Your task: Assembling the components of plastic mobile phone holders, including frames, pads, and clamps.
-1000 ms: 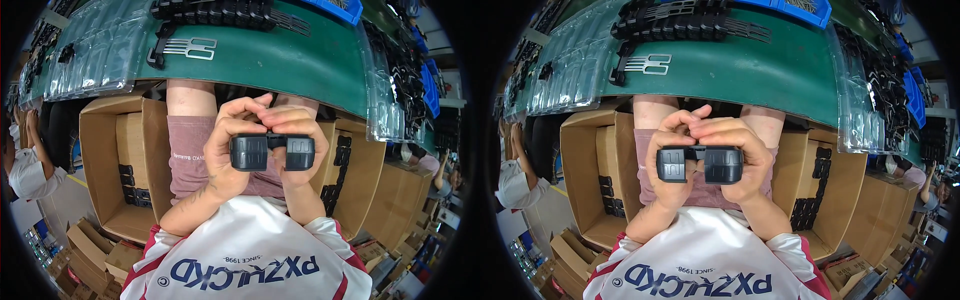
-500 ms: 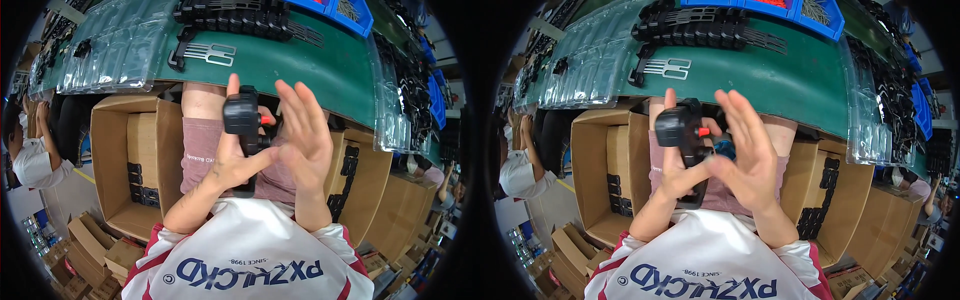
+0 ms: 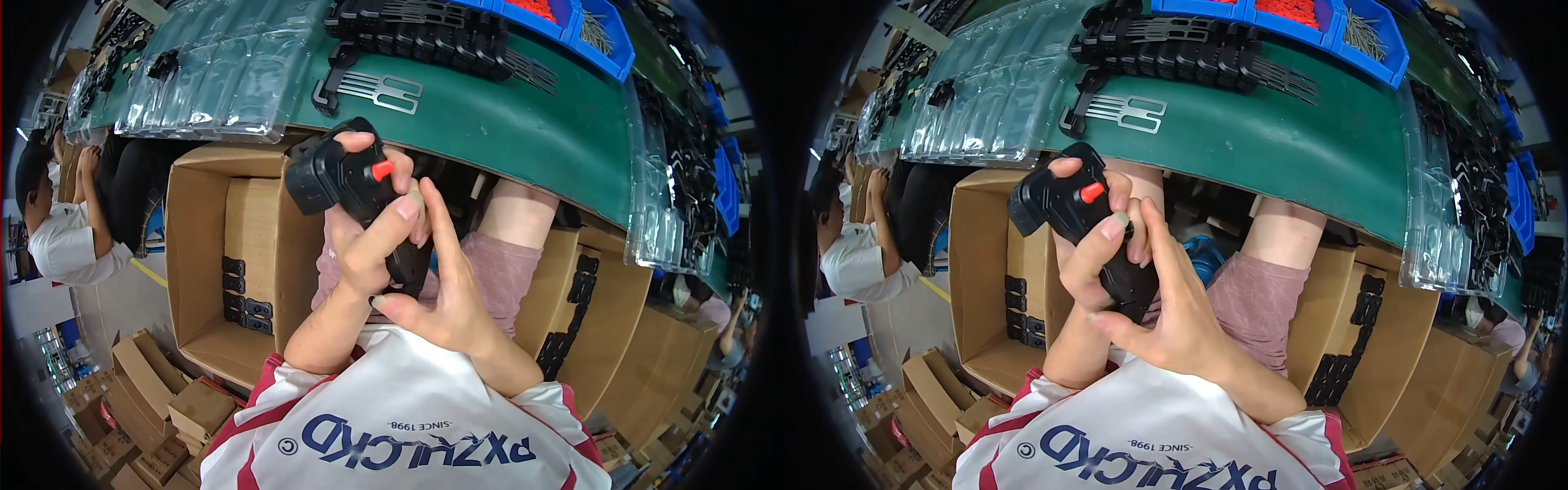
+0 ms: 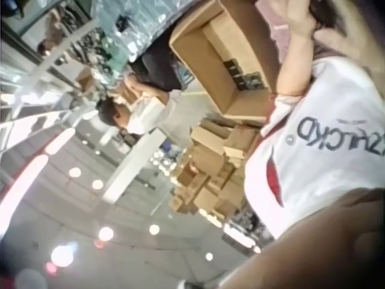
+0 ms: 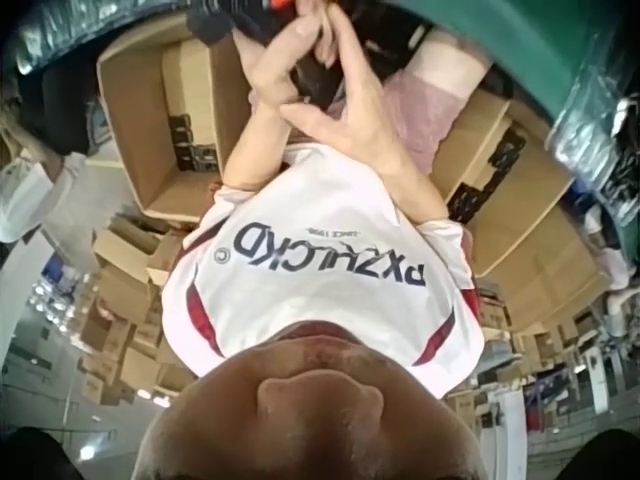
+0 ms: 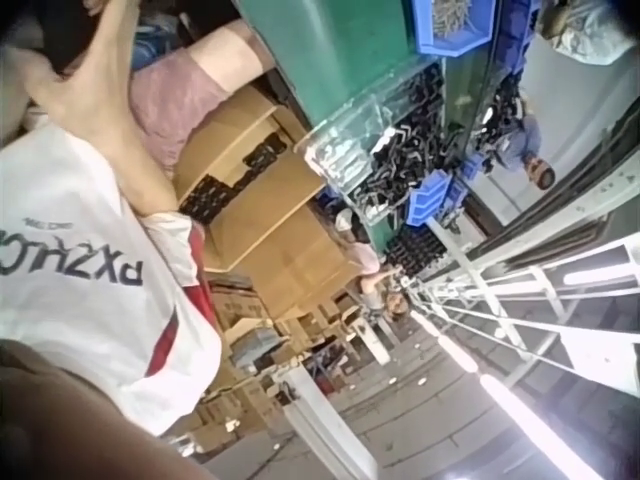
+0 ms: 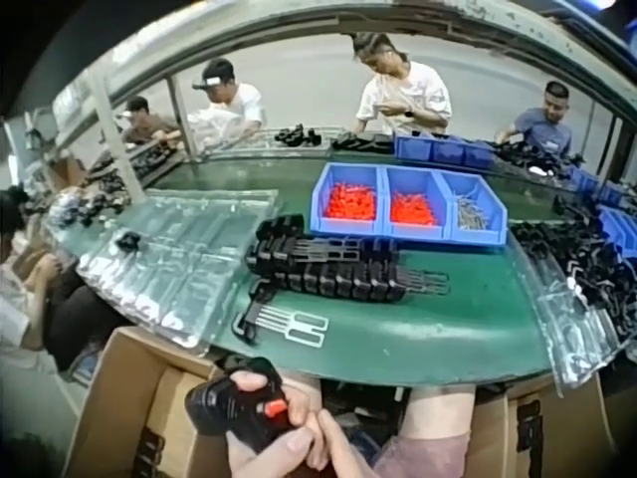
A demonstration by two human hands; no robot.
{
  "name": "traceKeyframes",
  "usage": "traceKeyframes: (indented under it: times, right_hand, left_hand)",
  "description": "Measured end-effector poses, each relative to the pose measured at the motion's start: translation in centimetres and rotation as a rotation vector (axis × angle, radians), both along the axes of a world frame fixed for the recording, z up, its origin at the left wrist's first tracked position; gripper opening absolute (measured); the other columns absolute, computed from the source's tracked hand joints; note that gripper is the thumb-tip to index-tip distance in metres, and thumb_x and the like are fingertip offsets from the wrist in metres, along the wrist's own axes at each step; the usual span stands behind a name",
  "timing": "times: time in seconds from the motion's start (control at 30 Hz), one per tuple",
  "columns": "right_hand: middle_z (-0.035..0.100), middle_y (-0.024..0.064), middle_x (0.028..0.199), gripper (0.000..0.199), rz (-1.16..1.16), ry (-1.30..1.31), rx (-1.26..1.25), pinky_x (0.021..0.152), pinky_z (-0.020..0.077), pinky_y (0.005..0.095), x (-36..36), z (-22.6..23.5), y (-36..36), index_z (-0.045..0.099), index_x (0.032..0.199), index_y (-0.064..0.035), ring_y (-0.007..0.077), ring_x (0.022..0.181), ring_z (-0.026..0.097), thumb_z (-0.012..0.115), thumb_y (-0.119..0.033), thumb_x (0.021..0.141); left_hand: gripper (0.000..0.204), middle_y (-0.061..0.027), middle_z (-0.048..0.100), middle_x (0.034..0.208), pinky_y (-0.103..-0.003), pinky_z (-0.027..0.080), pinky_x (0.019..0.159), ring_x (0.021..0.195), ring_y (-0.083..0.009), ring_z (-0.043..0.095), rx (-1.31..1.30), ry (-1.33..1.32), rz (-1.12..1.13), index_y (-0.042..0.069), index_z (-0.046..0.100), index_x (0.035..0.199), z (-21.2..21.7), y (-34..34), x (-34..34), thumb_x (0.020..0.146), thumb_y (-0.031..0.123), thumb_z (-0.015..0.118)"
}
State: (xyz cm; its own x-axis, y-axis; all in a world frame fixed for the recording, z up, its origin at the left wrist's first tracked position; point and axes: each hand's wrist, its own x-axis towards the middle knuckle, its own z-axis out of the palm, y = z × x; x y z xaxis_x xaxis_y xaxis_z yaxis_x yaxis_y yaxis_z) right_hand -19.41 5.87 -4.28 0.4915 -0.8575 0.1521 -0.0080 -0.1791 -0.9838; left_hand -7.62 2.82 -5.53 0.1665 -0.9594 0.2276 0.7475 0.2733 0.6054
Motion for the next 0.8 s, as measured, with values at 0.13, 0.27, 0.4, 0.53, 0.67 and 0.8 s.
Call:
traceKeyframes:
  times: [0.13,0.27,0.4,0.53,0.67,0.8]
  right_hand:
    - [0.022,0.0270,0.146,0.103,-0.014,0.117,0.079,0.102,0.0357,0.0399,-0.4,-0.2,0.9,0.011,0.146,0.0017,0.0340,0.129,0.036,0.078,-0.019,0.071]
    - [0.026,0.0240,0.145,0.108,-0.114,0.039,-0.009,0.104,0.0344,0.0397,-1.8,-1.3,1.5,0.010,0.146,0.0017,0.0343,0.129,0.037,0.082,-0.017,0.067]
    - [0.026,0.0224,0.146,0.109,-0.062,-0.136,0.075,0.104,0.0344,0.0391,-1.4,-1.7,0.5,0.011,0.146,0.0013,0.0332,0.127,0.039,0.082,-0.016,0.066]
    - [0.040,0.0207,0.137,0.099,-0.094,-0.417,0.324,0.096,0.0436,0.0417,-4.5,-0.8,-2.5,0.020,0.145,-0.0008,0.0314,0.121,0.045,0.079,-0.014,0.067]
    - [0.050,0.0227,0.122,0.063,-0.328,-0.468,0.055,0.079,0.0534,0.0400,-10.8,4.2,-11.5,0.039,0.131,0.0023,0.0356,0.098,0.059,0.060,-0.036,0.084]
    - [0.052,0.0198,0.124,0.062,-0.730,0.051,-0.132,0.085,0.0494,0.0331,-20.6,9.1,-23.0,0.040,0.133,0.0044,0.0291,0.103,0.058,0.050,-0.041,0.093]
  left_hand:
    - [0.062,-0.0135,0.048,0.094,-0.026,0.042,0.046,0.053,-0.0152,0.046,0.021,0.092,0.045,0.016,0.031,0.130,0.0,-0.2,0.3,0.075,-0.009,0.047]
    - [0.064,-0.0141,0.046,0.095,-0.027,0.044,0.048,0.054,-0.0160,0.046,0.041,0.114,0.106,0.015,0.028,0.134,0.4,-0.9,0.5,0.077,-0.008,0.047]
    - [0.068,-0.0172,0.048,0.106,-0.030,0.049,0.059,0.063,-0.0211,0.055,0.042,-0.126,0.112,0.010,0.025,0.138,0.3,-0.1,-0.9,0.077,-0.004,0.053]
    - [0.069,-0.0204,0.048,0.117,-0.032,0.051,0.071,0.077,-0.0255,0.060,-0.051,-0.436,0.061,0.004,0.028,0.139,1.2,-1.3,-1.1,0.077,-0.001,0.058]
    - [0.067,-0.0229,0.048,0.125,-0.034,0.050,0.083,0.091,-0.0285,0.062,-0.100,-0.669,-0.018,-0.001,0.033,0.137,1.0,-1.2,1.1,0.077,0.001,0.063]
    - [0.060,-0.0242,0.050,0.127,-0.035,0.048,0.089,0.101,-0.0293,0.061,-0.043,-0.625,-0.178,-0.004,0.041,0.133,-0.6,0.6,4.6,0.078,0.003,0.064]
